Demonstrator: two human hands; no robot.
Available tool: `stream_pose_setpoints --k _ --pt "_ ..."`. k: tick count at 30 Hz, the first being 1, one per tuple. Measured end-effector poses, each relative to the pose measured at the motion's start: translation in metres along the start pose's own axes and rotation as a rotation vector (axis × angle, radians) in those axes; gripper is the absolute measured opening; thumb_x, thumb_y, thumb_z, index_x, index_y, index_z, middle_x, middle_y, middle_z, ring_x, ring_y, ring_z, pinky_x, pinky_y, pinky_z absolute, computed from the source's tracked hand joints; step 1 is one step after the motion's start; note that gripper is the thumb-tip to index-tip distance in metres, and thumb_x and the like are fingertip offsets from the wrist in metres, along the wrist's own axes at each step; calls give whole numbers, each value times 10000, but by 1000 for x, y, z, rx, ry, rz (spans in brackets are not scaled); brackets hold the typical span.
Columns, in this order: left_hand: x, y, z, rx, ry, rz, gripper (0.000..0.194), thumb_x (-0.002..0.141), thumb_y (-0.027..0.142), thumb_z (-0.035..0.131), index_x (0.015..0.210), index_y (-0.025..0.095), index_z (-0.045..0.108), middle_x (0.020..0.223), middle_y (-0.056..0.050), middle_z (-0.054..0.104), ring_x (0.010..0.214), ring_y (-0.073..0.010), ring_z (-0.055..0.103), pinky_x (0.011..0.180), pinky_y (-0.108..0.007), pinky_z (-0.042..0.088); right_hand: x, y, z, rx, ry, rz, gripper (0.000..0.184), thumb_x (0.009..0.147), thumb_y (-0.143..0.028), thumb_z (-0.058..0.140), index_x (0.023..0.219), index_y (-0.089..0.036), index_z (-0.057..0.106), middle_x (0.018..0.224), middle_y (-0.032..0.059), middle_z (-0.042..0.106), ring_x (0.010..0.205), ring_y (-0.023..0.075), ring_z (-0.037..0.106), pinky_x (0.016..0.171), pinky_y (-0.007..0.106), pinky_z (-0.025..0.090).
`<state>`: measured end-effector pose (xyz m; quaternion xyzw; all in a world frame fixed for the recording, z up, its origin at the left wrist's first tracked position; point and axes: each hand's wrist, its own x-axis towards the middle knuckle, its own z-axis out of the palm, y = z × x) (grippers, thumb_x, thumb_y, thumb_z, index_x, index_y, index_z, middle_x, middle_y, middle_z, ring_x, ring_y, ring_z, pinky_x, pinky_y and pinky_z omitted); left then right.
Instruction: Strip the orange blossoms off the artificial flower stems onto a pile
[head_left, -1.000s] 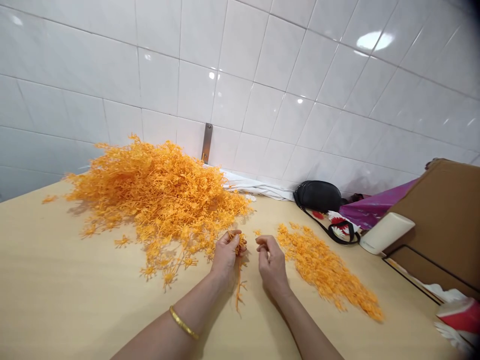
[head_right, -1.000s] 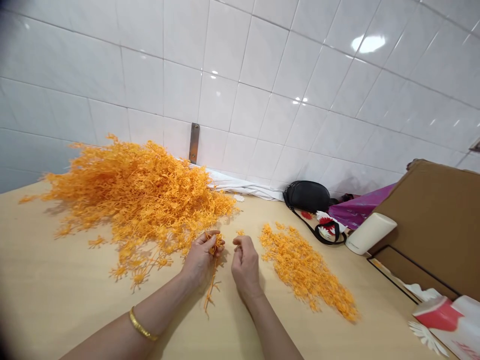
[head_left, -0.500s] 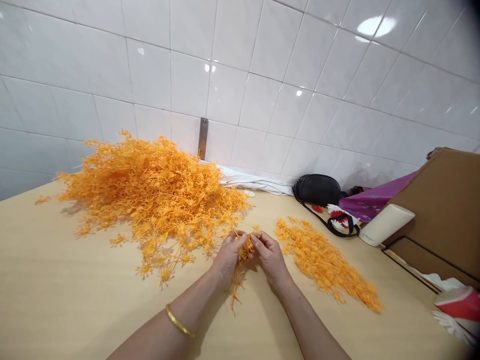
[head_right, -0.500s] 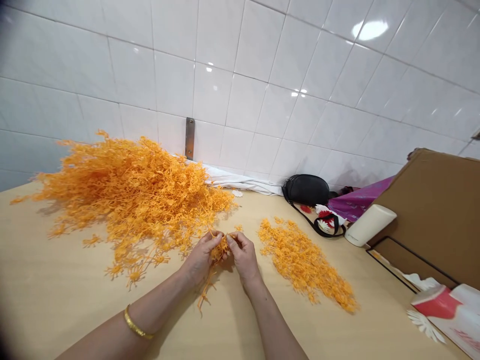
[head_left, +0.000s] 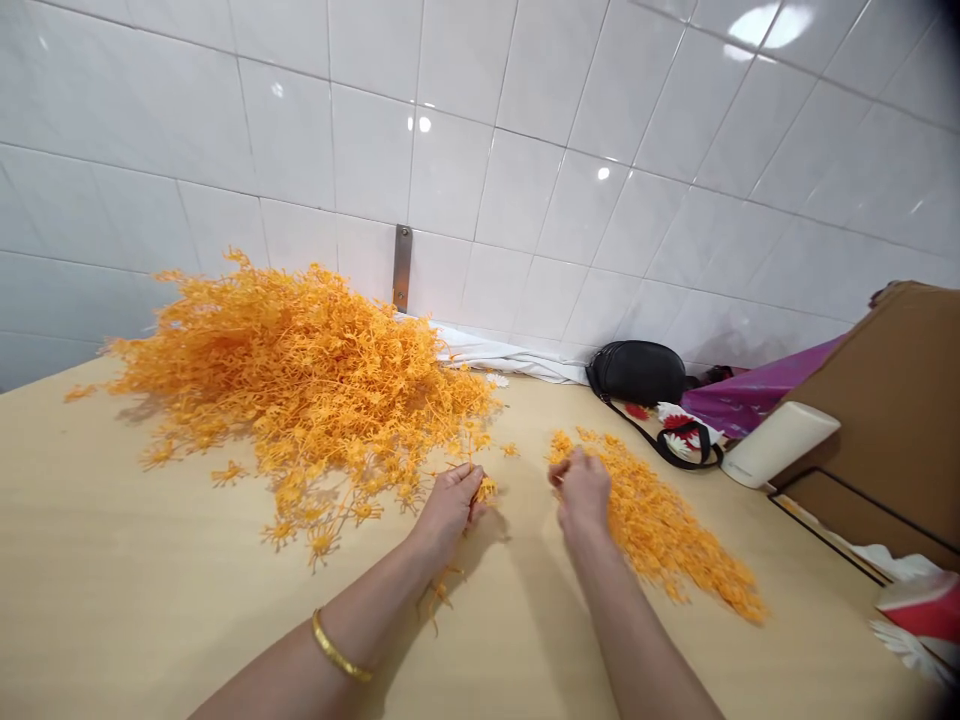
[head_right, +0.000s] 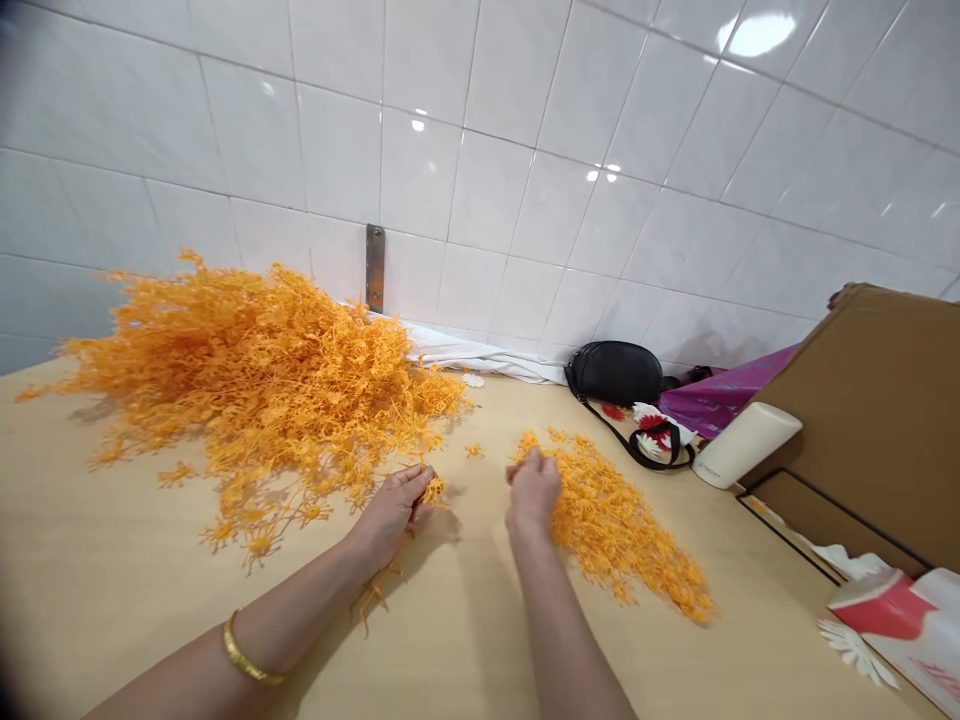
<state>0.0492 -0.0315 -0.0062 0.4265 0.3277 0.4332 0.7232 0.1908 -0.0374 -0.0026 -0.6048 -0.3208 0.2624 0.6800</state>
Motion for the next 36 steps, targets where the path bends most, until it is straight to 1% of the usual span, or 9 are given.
stream_pose_setpoints --k 2,4,9,13,18,22,27,33,36 --pt "-2 2 1 10 2 -11 330 674 478 514 621 187 368 341 67 402 298 -41 272 359 -169 154 4 -7 -10 62 88 30 173 711 -359 434 648 -216 358 492 -74 422 421 79 417 452 210 364" --pt "-3 3 2 37 0 -4 326 692 487 487 643 180 389 397 32 487 324 -53 336 374 -172 205 0 -13 -14 125 62 53 142 657 -291 502 758 -217 434 499 -78 446 423 77 427 455 206 369" --pt "-1 3 1 58 -9 17 339 709 495 465 662 160 443 455 2 539 343 -58 386 393 -178 263 -17 -22 -10 161 -324 57 263 610 -260 595 854 -181 535 583 -47 483 514 82 471 557 232 412" --pt "4 0 -2 29 -37 -24 337 691 488 495 721 152 482 452 2 537 330 -62 389 382 -178 268 -27 -25 -6 20 -590 -55 284 630 -298 632 880 -188 553 698 -10 540 616 107 515 610 240 421" --pt "6 2 -1 -8 -40 -48 291 681 439 520 708 150 502 467 16 518 322 -59 391 365 -179 260 -36 -19 2 -55 -783 -90 256 664 -302 601 890 -192 550 673 -4 573 562 127 541 553 253 428" --pt "1 6 1 94 -148 -43 292 719 415 467 659 135 524 427 -12 528 310 -62 380 359 -184 227 -32 -6 4 23 -660 -7 213 718 -379 532 741 -167 531 465 -52 457 400 79 425 396 187 330" --pt "-2 7 5 232 -144 -23 290 720 406 469 564 162 481 333 26 442 271 -47 279 339 -188 183 -28 -1 11 53 -458 -18 253 705 -380 542 592 -173 451 430 -73 386 360 45 310 340 165 224" --pt "-1 5 -1 119 -99 -6 308 711 425 498 551 166 446 306 55 365 276 -43 241 333 -186 135 -2 -10 -4 192 87 78 211 650 -336 529 577 -193 391 469 -79 377 370 47 353 351 167 278" --pt "2 6 -5 -103 -64 -66 268 710 397 517 603 165 435 381 46 429 327 -50 350 350 -164 185 2 -13 -14 128 31 125 146 652 -317 499 634 -188 434 472 -70 410 387 61 414 373 177 324"
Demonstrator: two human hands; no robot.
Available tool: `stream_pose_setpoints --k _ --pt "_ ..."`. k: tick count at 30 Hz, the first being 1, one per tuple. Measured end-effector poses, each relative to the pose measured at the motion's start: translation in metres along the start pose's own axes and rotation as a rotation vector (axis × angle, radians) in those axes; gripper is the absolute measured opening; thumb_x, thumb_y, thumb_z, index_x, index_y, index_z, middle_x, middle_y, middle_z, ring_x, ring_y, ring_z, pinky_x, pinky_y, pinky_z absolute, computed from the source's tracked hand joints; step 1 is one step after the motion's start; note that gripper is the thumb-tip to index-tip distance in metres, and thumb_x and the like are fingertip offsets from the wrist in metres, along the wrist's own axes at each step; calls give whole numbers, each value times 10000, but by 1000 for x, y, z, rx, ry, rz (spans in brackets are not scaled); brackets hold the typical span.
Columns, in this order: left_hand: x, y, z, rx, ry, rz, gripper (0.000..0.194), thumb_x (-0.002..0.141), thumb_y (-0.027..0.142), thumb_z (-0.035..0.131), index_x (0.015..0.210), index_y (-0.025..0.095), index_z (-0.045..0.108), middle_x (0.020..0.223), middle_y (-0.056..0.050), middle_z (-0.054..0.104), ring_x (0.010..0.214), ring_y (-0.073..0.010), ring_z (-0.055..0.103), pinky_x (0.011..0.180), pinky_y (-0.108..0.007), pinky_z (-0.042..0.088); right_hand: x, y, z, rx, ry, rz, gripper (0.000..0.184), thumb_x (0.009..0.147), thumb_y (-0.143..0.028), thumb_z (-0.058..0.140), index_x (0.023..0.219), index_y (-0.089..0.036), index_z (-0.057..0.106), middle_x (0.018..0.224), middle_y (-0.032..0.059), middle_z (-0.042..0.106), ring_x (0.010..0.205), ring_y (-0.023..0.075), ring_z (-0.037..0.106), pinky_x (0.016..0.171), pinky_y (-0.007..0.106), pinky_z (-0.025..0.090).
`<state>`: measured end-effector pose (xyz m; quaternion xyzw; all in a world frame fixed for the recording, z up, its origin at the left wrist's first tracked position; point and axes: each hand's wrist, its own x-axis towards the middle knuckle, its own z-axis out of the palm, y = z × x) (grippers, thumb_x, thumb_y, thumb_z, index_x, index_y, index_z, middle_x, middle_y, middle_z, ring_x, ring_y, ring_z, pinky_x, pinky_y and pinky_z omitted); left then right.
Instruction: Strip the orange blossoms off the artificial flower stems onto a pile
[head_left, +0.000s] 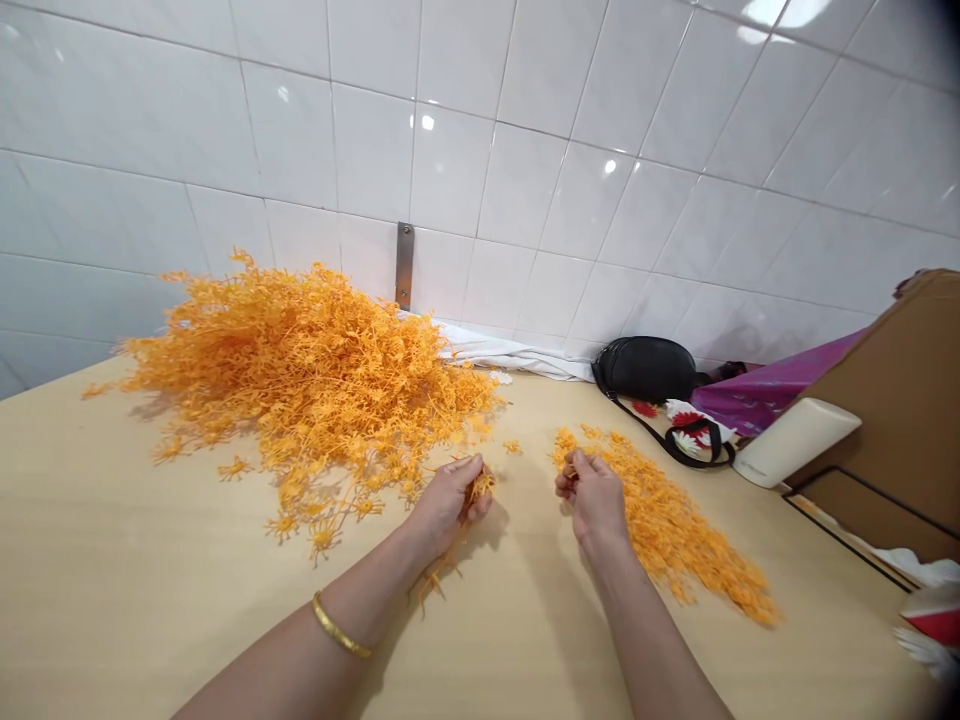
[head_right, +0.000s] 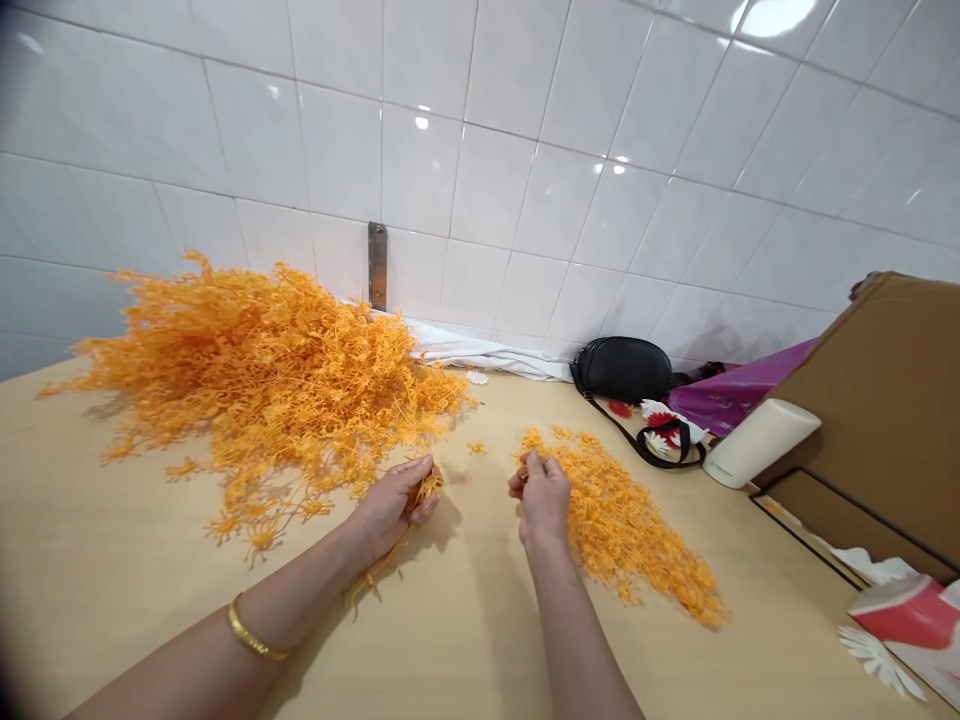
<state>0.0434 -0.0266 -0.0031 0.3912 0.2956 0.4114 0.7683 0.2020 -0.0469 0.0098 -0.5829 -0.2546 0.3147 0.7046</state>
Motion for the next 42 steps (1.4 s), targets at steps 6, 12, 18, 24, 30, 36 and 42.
stream_pose_setpoints --k 6,12,18,24,30,36,42 --pt "2 3 0 -36 -31 -1 248 769 372 438 672 144 451 485 -27 553 377 -74 436 428 -191 321 -14 3 3 -358 -311 83 388 586 -157 466 969 -217 490 478 -70 451 370 91 458 362 192 327" --pt "0 -1 3 58 -23 30 265 740 419 471 711 161 420 514 -35 586 363 -80 456 418 -189 326 -16 -4 3 -223 -486 133 185 636 -313 580 720 -151 558 693 5 528 438 45 436 390 179 315" --pt "0 -3 5 167 -15 79 279 739 425 458 858 172 459 471 24 525 358 -82 457 397 -179 319 -40 2 20 -128 -764 119 291 664 -430 599 674 -149 523 460 -26 508 433 87 465 437 200 336" --pt "-1 -1 5 194 -61 40 480 766 485 372 1102 146 425 427 14 521 324 -89 428 375 -180 283 -35 15 22 9 -611 131 263 634 -396 633 661 -179 487 397 -85 406 336 56 373 364 179 272" --pt "-5 1 4 246 -59 38 545 722 507 457 1114 130 482 377 35 469 296 -52 330 349 -167 224 -24 15 17 36 -477 188 305 583 -407 660 635 -179 465 491 -71 455 353 31 328 327 163 186" --pt "-1 -2 2 214 -72 83 442 701 433 535 1015 124 558 352 48 423 294 -42 295 333 -166 194 -27 20 21 -16 -524 138 302 635 -448 612 635 -176 481 439 -74 406 345 36 300 329 174 184" --pt "1 1 0 76 -64 67 423 752 405 467 1074 134 512 368 39 460 290 -49 314 340 -158 214 -31 18 24 -49 -594 122 328 659 -464 590 824 -183 557 552 -56 460 376 31 305 336 172 171"
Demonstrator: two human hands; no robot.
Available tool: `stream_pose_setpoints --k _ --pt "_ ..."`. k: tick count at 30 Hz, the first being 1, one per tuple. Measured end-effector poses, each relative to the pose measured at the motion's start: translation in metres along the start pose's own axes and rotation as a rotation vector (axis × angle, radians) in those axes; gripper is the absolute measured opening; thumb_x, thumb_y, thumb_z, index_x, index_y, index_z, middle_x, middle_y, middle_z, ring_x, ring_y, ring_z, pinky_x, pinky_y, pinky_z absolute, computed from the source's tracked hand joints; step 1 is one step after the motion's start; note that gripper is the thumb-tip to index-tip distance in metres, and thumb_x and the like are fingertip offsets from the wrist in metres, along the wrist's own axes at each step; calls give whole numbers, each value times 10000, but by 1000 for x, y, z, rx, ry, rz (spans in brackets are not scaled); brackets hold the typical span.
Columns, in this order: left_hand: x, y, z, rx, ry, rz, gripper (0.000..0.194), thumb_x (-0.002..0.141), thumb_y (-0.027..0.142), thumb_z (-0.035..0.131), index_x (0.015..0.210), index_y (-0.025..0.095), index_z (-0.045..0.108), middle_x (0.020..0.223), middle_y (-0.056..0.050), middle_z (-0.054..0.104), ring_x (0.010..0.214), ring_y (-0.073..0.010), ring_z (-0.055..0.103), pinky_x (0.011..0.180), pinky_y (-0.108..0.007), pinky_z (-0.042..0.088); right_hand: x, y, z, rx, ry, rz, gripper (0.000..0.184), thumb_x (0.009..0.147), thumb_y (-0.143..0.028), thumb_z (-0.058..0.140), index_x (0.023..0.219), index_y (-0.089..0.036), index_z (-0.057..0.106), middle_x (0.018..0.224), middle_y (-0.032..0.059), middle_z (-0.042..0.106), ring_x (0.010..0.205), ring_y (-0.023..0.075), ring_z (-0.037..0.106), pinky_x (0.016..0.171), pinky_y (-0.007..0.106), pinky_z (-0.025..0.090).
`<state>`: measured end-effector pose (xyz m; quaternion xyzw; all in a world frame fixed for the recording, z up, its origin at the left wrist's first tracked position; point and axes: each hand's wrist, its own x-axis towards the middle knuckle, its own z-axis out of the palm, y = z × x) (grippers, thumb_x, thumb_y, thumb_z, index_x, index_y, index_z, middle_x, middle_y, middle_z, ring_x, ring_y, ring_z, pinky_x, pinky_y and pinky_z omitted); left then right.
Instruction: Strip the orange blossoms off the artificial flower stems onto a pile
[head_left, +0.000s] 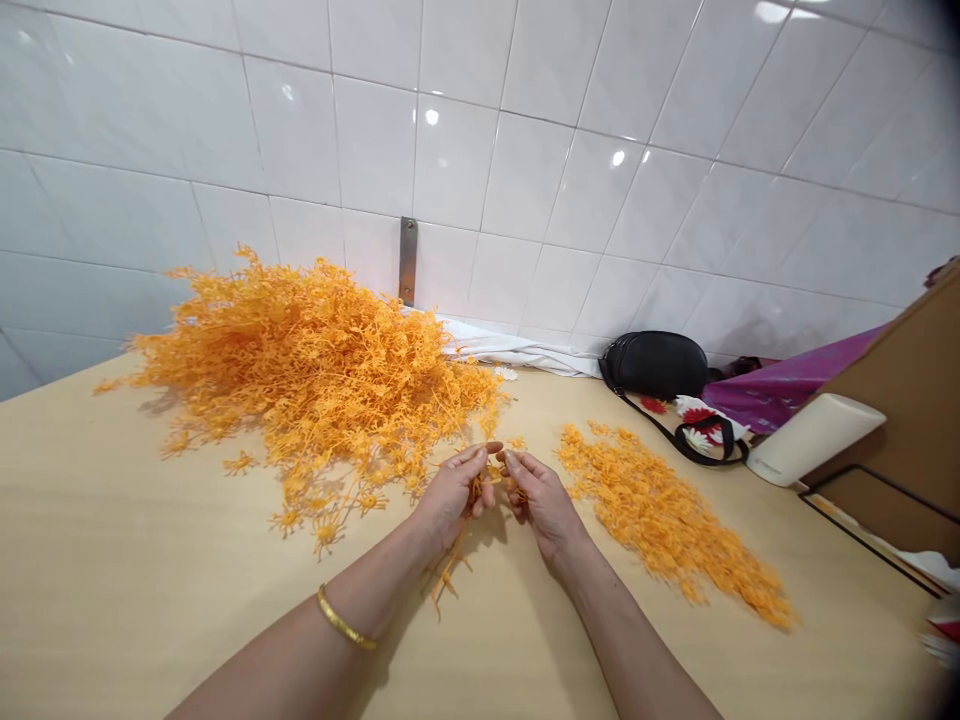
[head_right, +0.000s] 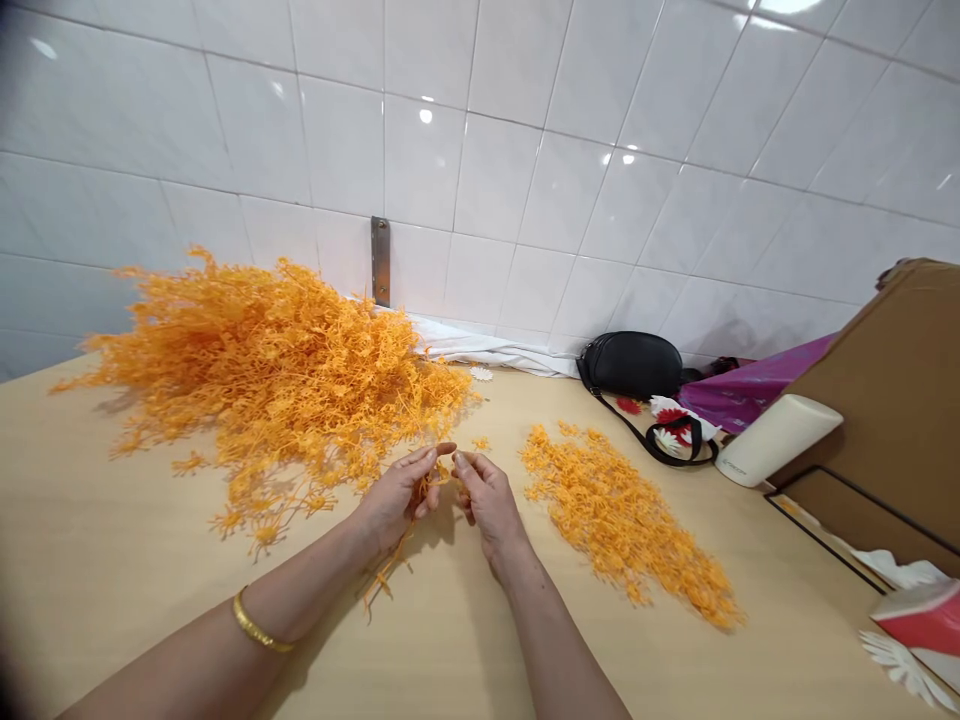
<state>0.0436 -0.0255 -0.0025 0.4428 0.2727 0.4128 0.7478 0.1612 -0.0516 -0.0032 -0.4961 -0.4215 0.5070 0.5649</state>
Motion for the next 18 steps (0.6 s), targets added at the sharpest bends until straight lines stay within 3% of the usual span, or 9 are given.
stream_pose_setpoints --k 3,7,10,15,18 --pt "0 0 0 -57 -14 -7 433 754 392 468 1105 140 491 359 44 456 290 -52 327 352 -156 245 -3 0 6 -20 -84 9 340 683 -466 567 852 -172 557 447 -66 425 362 47 302 353 179 185" --pt "3 -5 -2 -87 -34 -7 445 750 405 473 1122 160 483 381 26 491 305 -70 390 355 -162 277 -7 1 13 43 -150 1 340 729 -489 503 781 -155 538 418 -52 432 386 67 400 373 180 199" --pt "4 -6 -3 -89 -30 -32 452 752 402 471 1144 178 463 439 2 539 327 -82 446 362 -168 304 -9 0 16 113 -176 21 293 709 -450 553 766 -165 522 405 -81 364 395 68 431 387 173 233" --pt "0 -2 3 -63 -8 -71 393 758 369 470 1089 157 484 467 -9 548 339 -98 484 371 -180 328 -9 -3 17 206 -127 44 285 622 -400 646 691 -195 461 365 -115 306 329 64 362 395 201 323" --pt "-1 2 3 -122 77 -52 271 788 312 437 995 146 491 509 -27 573 372 -83 491 398 -171 342 -5 -3 13 167 1 33 316 603 -392 653 654 -206 402 371 -110 346 323 55 334 353 173 272"
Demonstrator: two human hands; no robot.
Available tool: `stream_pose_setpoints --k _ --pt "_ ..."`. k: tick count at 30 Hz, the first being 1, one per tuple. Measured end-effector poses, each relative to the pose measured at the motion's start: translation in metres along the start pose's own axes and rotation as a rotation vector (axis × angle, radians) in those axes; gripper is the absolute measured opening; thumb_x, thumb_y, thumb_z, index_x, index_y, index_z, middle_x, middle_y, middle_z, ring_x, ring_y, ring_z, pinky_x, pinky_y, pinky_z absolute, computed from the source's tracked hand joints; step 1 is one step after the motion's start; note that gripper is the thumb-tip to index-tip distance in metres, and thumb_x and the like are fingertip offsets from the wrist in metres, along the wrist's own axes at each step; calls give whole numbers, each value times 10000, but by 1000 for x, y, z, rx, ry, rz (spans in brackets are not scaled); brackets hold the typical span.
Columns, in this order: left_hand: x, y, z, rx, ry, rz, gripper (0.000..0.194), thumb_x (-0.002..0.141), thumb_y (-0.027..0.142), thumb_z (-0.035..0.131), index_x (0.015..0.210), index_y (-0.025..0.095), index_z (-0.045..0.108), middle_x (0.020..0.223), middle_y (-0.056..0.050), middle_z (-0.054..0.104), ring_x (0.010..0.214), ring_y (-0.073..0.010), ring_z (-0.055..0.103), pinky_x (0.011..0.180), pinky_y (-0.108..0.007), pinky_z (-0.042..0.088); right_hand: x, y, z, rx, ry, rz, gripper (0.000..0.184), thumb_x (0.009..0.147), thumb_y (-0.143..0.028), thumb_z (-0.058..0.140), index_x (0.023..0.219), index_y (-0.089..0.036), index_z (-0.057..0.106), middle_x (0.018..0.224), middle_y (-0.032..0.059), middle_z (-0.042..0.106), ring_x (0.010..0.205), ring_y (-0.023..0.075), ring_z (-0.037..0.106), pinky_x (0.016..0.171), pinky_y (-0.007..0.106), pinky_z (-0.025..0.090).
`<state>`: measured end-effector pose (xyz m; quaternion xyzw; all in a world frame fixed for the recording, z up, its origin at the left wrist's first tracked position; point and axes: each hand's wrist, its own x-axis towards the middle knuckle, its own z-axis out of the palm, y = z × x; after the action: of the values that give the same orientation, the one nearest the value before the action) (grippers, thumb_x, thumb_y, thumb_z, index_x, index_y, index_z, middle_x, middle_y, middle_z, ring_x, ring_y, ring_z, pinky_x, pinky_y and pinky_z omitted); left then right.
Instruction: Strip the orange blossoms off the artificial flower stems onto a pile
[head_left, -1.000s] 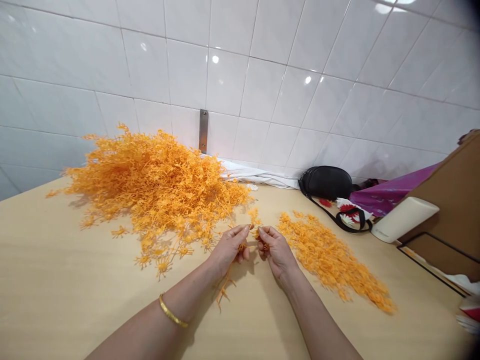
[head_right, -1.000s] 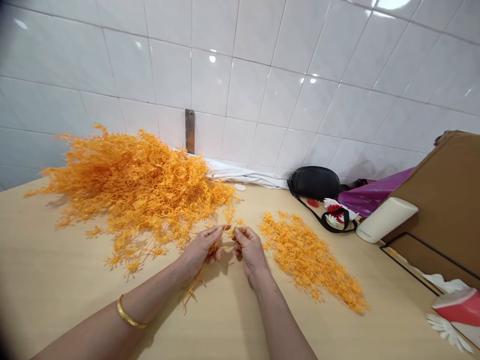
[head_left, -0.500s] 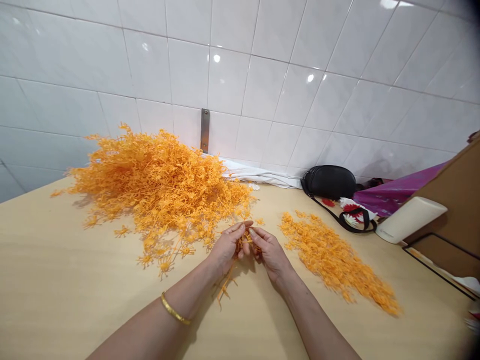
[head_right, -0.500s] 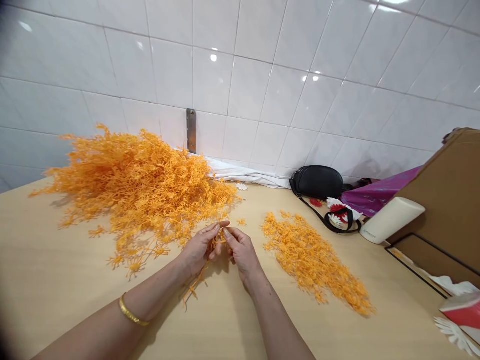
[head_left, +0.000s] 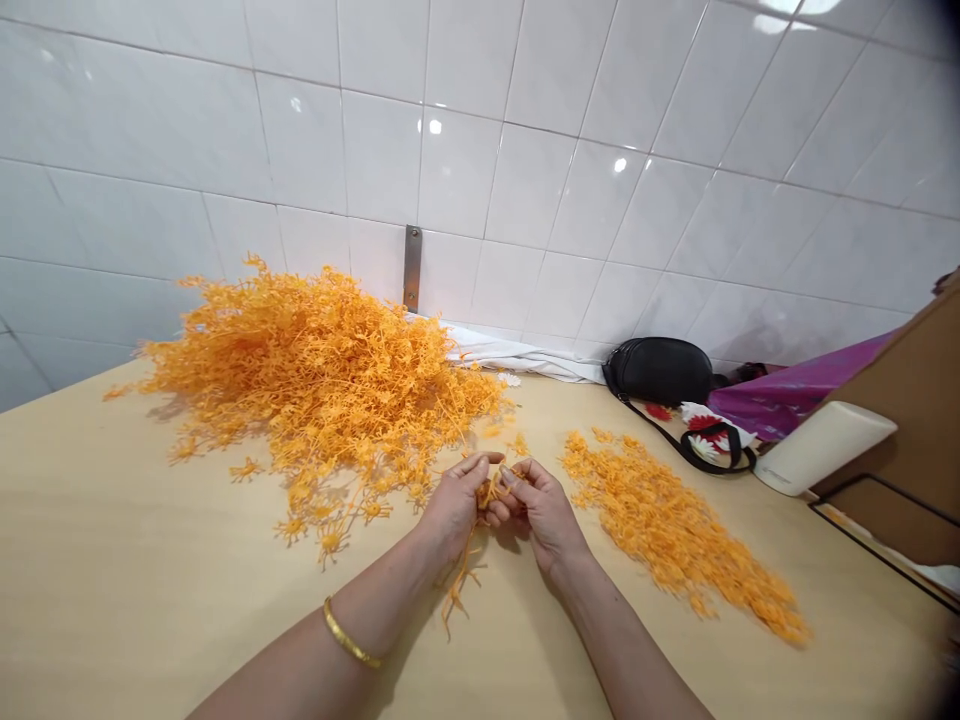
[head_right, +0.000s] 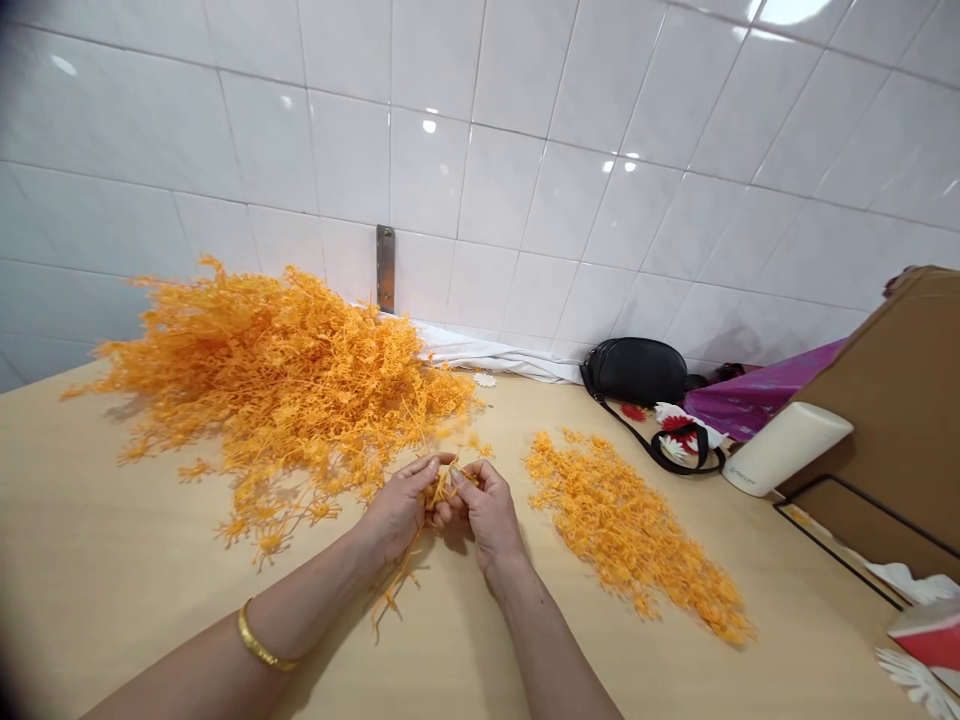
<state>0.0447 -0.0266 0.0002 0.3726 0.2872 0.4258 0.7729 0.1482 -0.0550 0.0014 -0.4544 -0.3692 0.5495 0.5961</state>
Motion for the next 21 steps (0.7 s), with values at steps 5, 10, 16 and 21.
stream_pose_setpoints --k 5,10,16,21 --pt "0 3 -2 -21 14 14 177 794 280 436 878 133 489 576 -42 589 424 -72 506 447 -176 367 5 3 -10 -223 87 -42 268 645 -400 607 677 -205 427 449 -83 432 323 32 266 316 158 141" --pt "-1 3 0 37 -7 6 387 725 482 478 907 140 479 653 -34 585 396 -69 493 405 -184 331 7 -1 -18 -210 150 -126 217 661 -378 570 684 -196 454 493 -86 384 339 21 265 338 160 162" --pt "2 -1 -5 140 -57 -50 449 550 230 707 928 140 482 672 -40 600 428 -83 516 419 -187 309 10 -8 -23 -75 249 -95 246 563 -310 616 694 -198 441 460 -105 352 338 22 258 347 160 148" --pt "5 -5 -5 190 -32 -32 262 583 203 677 804 94 586 445 30 470 354 -42 400 388 -179 242 10 -9 -23 -72 216 -90 305 490 -277 687 631 -193 430 441 -107 363 330 22 261 347 175 152"
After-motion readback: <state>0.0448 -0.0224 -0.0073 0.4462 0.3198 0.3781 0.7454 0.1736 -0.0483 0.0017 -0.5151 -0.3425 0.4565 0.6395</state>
